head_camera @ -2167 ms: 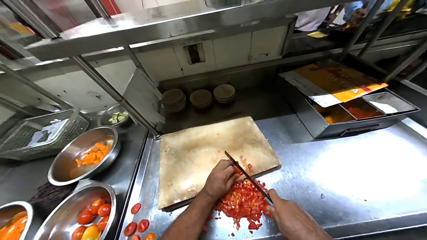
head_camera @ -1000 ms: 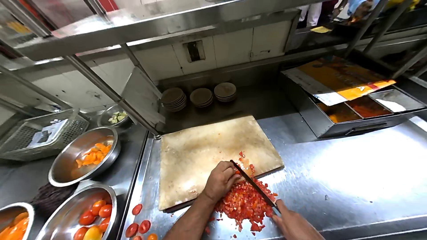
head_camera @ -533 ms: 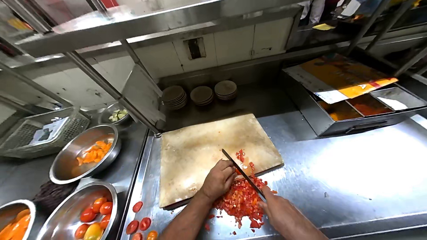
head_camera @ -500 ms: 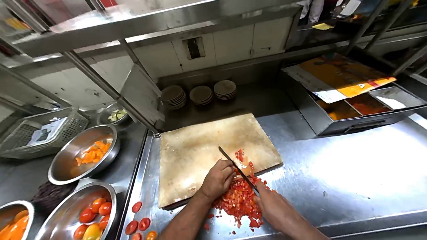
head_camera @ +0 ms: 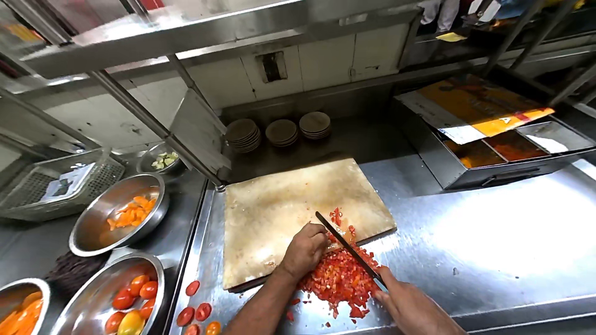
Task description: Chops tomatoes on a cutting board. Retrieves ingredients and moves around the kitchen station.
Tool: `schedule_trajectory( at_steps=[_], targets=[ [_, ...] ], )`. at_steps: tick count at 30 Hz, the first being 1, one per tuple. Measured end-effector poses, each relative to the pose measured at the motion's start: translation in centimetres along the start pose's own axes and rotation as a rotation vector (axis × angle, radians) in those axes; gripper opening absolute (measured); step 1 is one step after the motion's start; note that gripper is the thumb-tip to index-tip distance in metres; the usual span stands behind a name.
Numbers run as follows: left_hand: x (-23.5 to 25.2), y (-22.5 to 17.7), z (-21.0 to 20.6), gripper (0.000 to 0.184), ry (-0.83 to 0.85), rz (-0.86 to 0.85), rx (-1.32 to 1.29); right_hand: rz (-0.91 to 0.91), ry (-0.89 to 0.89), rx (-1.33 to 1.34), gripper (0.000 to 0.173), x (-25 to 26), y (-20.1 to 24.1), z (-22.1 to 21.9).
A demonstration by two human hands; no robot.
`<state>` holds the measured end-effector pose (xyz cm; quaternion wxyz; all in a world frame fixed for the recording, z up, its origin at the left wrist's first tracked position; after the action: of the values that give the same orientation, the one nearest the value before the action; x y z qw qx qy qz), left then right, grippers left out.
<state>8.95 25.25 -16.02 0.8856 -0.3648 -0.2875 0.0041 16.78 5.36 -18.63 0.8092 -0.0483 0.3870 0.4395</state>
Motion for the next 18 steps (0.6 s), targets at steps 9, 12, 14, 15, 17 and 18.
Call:
schedule_trajectory(
  at_steps=[9, 12, 14, 15, 17, 18],
  targets=[
    [0.0, 0.1, -0.1, 0.021, 0.001, 0.016, -0.031, 0.054, -0.067, -0.017, 0.045, 5.7, 4.6, 1.7],
    [0.1, 0.2, 0.2, 0.021, -0.015, 0.021, -0.024, 0.035, -0.069, 0.01, 0.042, 4.9, 3.4, 0.4],
    [0.0, 0.2, 0.1, 0.022, -0.009, 0.033, 0.004, -0.002, -0.071, 0.033, 0.042, 3.9, 1.7, -1.1],
    [-0.1, 0.2, 0.1, 0.024, -0.002, 0.041, 0.015, -0.005, -0.08, 0.044, 0.043, 3.7, 1.2, -1.5],
    [-0.3, -0.1, 0.2, 0.024, 0.019, 0.036, 0.034, 0.001, -0.089, 0.043, 0.044, 3.7, 0.8, -1.4],
    [-0.5, -0.2, 0.3, 0.022, 0.035, 0.026, 0.042, 0.004, -0.08, 0.027, 0.045, 3.7, 0.8, -1.2]
  ],
)
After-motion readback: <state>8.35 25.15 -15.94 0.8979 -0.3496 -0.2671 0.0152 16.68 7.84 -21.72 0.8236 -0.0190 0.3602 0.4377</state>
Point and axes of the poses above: each hand's wrist, its own x-axis towards the middle knuckle, its own z-axis out of the back of the hand, y = z × x, the point moved 10 cm from there along x, towards the middle knuckle, and after that the axes turned 13 degrees about -x, right-handed, at the moved point
